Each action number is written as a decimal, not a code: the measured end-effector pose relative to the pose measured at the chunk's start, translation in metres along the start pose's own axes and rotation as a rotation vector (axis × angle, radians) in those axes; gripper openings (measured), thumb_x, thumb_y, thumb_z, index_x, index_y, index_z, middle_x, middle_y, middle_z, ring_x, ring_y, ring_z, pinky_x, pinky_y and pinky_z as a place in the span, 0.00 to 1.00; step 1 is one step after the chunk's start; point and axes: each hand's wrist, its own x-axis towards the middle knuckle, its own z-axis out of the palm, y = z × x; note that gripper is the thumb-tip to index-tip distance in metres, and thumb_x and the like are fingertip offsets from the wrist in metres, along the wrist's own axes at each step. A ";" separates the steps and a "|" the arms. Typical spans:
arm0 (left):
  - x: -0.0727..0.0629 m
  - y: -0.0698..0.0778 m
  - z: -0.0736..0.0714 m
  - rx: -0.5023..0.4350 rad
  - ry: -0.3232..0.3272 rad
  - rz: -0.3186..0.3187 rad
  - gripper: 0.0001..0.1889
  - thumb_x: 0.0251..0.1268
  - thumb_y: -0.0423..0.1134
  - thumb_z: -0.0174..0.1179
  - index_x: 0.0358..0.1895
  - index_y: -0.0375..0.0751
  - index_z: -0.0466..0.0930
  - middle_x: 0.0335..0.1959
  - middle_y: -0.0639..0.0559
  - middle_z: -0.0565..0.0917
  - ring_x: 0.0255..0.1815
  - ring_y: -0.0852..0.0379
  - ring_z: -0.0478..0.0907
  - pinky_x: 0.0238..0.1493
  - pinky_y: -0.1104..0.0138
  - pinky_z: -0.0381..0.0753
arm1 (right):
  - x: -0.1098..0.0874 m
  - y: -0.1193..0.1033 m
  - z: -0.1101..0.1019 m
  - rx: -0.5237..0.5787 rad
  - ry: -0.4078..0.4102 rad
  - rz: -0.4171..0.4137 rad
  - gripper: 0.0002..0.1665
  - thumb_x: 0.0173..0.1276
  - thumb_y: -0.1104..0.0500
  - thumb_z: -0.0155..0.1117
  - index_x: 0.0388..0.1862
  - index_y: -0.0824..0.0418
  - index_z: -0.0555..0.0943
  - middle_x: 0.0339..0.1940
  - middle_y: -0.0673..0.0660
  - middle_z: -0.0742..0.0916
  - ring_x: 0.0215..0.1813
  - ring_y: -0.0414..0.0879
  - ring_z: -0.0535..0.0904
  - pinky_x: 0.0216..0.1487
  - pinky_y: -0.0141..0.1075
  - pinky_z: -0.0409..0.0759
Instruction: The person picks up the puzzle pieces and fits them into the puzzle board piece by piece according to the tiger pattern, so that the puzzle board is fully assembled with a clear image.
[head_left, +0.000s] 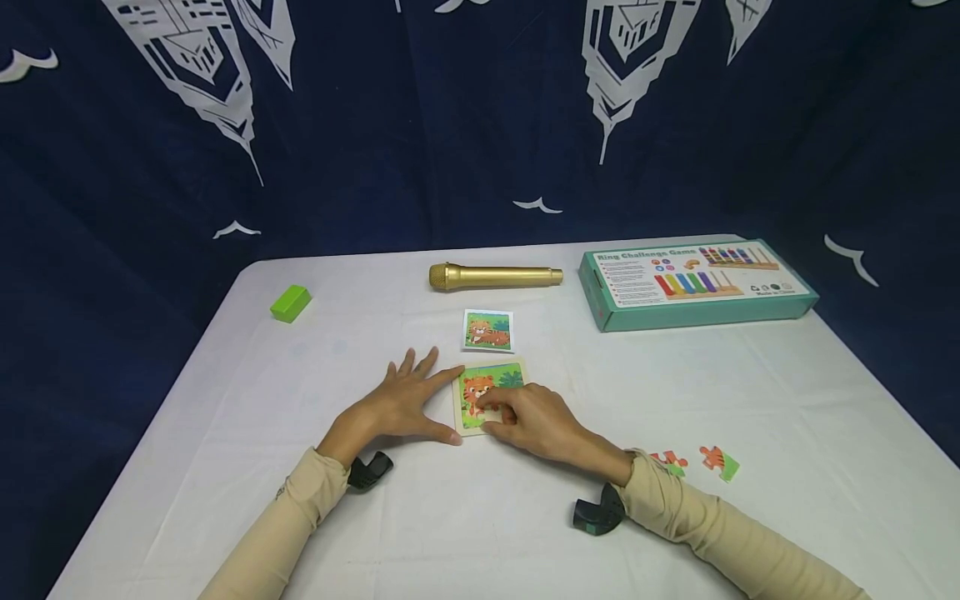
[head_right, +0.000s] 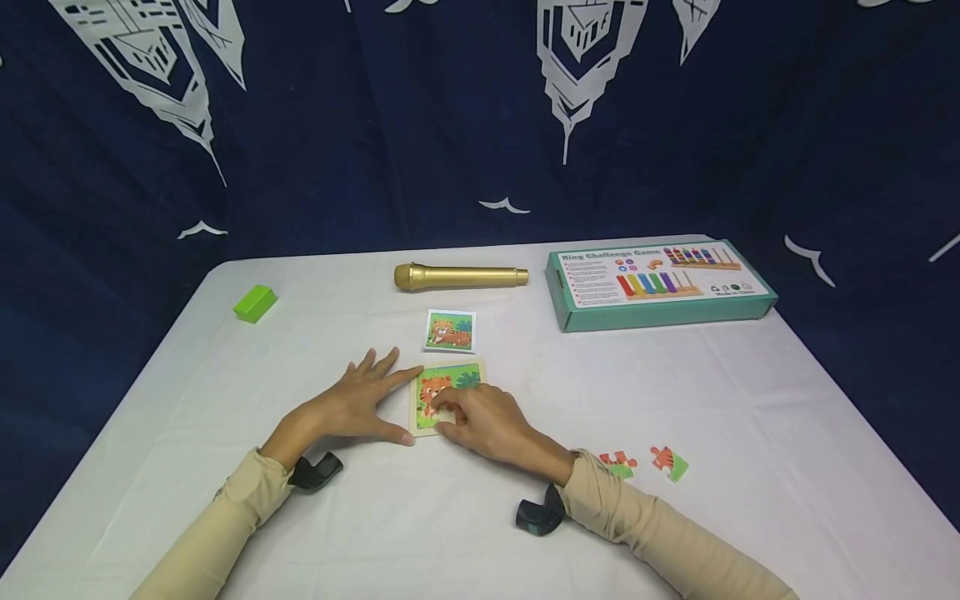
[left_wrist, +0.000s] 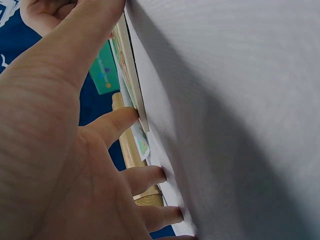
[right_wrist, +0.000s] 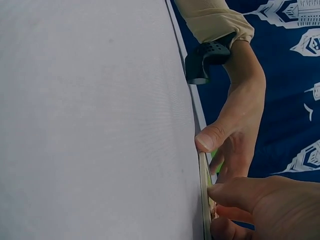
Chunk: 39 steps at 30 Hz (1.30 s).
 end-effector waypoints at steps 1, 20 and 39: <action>0.000 0.000 0.000 -0.001 -0.001 0.000 0.54 0.42 0.71 0.67 0.75 0.61 0.54 0.78 0.39 0.40 0.75 0.31 0.30 0.71 0.38 0.34 | 0.000 0.000 0.000 0.002 -0.001 0.000 0.16 0.59 0.56 0.72 0.47 0.53 0.85 0.14 0.40 0.73 0.19 0.33 0.66 0.20 0.28 0.63; 0.000 -0.002 0.000 0.002 -0.003 -0.008 0.54 0.41 0.71 0.67 0.75 0.61 0.53 0.78 0.39 0.41 0.75 0.32 0.30 0.71 0.38 0.34 | 0.001 0.003 -0.007 0.054 -0.066 -0.039 0.11 0.63 0.60 0.67 0.44 0.54 0.88 0.16 0.40 0.78 0.17 0.33 0.61 0.18 0.27 0.58; 0.001 -0.002 0.001 -0.003 0.000 -0.002 0.54 0.41 0.71 0.66 0.75 0.62 0.53 0.78 0.39 0.40 0.75 0.32 0.29 0.71 0.38 0.34 | -0.025 0.026 -0.061 0.037 -0.216 -0.096 0.23 0.64 0.57 0.67 0.59 0.54 0.80 0.32 0.44 0.82 0.34 0.38 0.75 0.36 0.32 0.75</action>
